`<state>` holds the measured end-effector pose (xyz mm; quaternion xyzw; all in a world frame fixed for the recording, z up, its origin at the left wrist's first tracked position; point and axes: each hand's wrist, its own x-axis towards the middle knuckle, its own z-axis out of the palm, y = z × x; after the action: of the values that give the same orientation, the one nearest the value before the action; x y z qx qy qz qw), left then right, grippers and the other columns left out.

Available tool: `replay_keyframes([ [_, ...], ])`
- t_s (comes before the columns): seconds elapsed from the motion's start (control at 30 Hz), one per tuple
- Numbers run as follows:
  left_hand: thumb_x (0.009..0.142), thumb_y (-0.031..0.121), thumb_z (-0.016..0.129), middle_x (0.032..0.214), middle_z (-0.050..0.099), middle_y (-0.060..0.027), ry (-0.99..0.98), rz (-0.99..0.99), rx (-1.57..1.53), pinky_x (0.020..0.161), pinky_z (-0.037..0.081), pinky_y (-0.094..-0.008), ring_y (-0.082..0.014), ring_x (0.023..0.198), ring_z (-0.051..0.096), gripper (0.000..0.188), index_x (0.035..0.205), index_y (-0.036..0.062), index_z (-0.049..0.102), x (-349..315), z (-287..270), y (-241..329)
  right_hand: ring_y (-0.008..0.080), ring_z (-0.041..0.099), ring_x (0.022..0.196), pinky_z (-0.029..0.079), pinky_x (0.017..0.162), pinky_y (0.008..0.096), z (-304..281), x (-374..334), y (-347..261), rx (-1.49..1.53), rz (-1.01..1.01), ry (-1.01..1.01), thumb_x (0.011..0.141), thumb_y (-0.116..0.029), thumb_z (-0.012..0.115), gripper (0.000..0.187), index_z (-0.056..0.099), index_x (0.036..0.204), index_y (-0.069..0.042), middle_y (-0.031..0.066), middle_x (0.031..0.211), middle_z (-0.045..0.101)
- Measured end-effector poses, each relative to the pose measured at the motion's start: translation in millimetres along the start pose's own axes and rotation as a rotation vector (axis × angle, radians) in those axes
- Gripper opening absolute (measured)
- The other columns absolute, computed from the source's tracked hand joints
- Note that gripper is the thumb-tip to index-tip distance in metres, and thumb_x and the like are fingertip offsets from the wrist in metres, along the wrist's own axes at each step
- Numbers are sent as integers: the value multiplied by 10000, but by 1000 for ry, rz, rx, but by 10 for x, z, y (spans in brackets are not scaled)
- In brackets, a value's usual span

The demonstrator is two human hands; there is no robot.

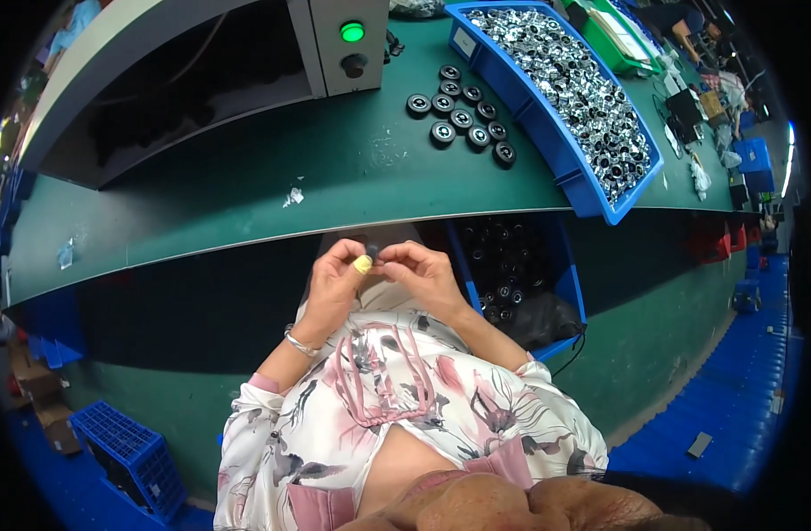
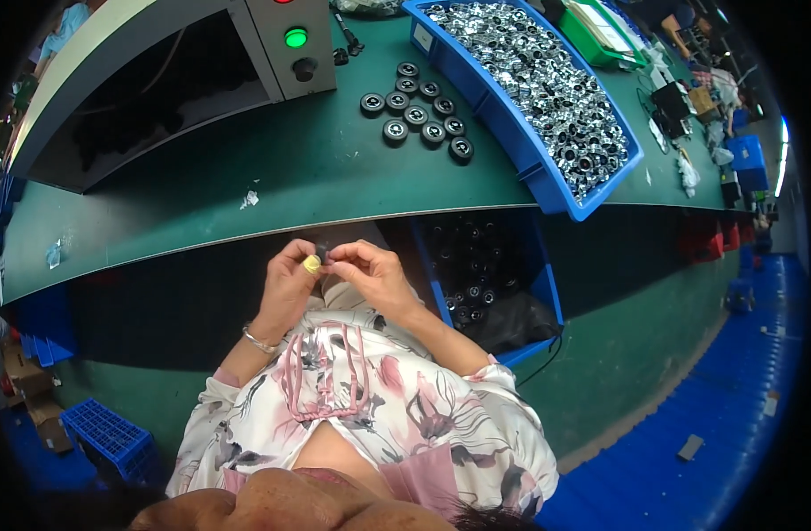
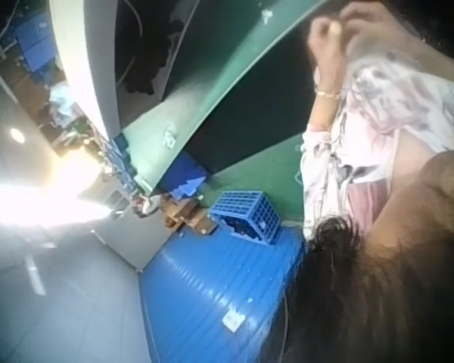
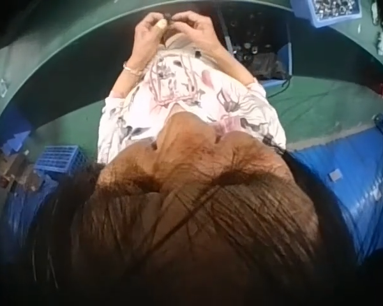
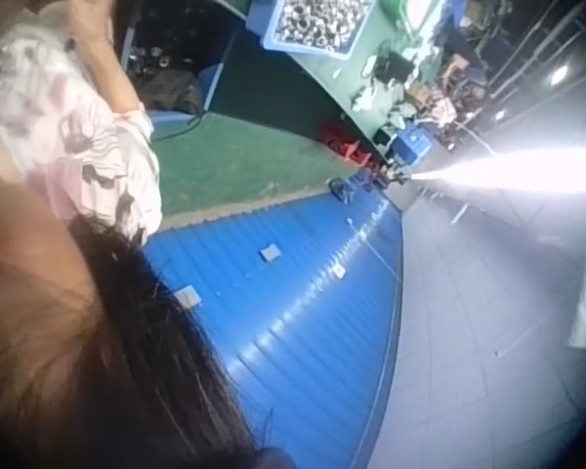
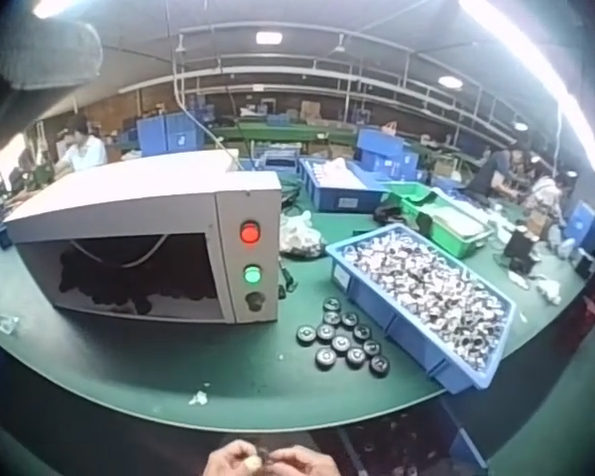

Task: Assembling toy wheels by inserting metal bearings into plastic wheel bases and placing them into a machine for processing.

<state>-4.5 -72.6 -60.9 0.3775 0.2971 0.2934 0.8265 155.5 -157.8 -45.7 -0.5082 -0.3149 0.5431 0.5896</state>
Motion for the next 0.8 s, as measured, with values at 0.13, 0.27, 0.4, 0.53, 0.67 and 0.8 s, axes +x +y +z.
replay_keyframes([
  [0.13, 950, 102, 668, 946, 612, -15, 29, -25, -108, 828, 538, -285, -98, 829, 625, 129, 1015, 40, 576, 4, 83, -107, 89, 630, 829, 500, 752, 219, 28, 33, 107, -56, -84, 45, 918, -2, 657, 133, 668, 1039, 53, 26, 892, 657],
  [0.27, 952, 133, 678, 958, 635, -28, -5, -105, -175, 869, 527, -301, -108, 905, 625, 144, 1034, 41, 604, 29, 9, -124, 69, 606, 786, 486, 722, 208, 39, 55, 160, -21, 26, 56, 915, -32, 674, 72, 666, 950, 30, -1, 837, 646],
  [0.4, 961, 139, 668, 986, 647, -37, -28, -174, -212, 878, 521, -290, -111, 917, 629, 153, 1056, 32, 615, 34, -57, -122, 47, 584, 753, 479, 691, 198, 85, 55, 147, -119, -20, 67, 923, -67, 678, 100, 635, 874, 8, -8, 814, 641],
  [0.53, 960, 132, 661, 996, 657, -43, -34, -167, -82, 855, 518, -274, -111, 913, 628, 156, 1054, 12, 628, 20, -24, -52, 38, 587, 762, 478, 679, 194, -27, 102, 212, -228, -51, 50, 938, -79, 664, 109, 626, 876, 2, -8, 803, 636],
  [0.67, 945, 113, 673, 945, 660, -54, -50, -125, -99, 799, 518, -265, -124, 830, 622, 150, 1036, 3, 628, 30, -110, -157, 46, 605, 767, 483, 679, 198, -2, 100, 176, -125, -19, 23, 944, -87, 662, 104, 629, 889, -5, 3, 808, 652],
  [0.8, 901, 51, 675, 996, 647, -67, -27, -200, -317, 878, 488, -282, -138, 926, 601, 162, 1043, -9, 626, 25, -14, -109, 85, 663, 774, 540, 715, 219, 0, 118, 225, 81, 61, -37, 956, -83, 649, 102, 631, 902, 1, 38, 826, 680],
])
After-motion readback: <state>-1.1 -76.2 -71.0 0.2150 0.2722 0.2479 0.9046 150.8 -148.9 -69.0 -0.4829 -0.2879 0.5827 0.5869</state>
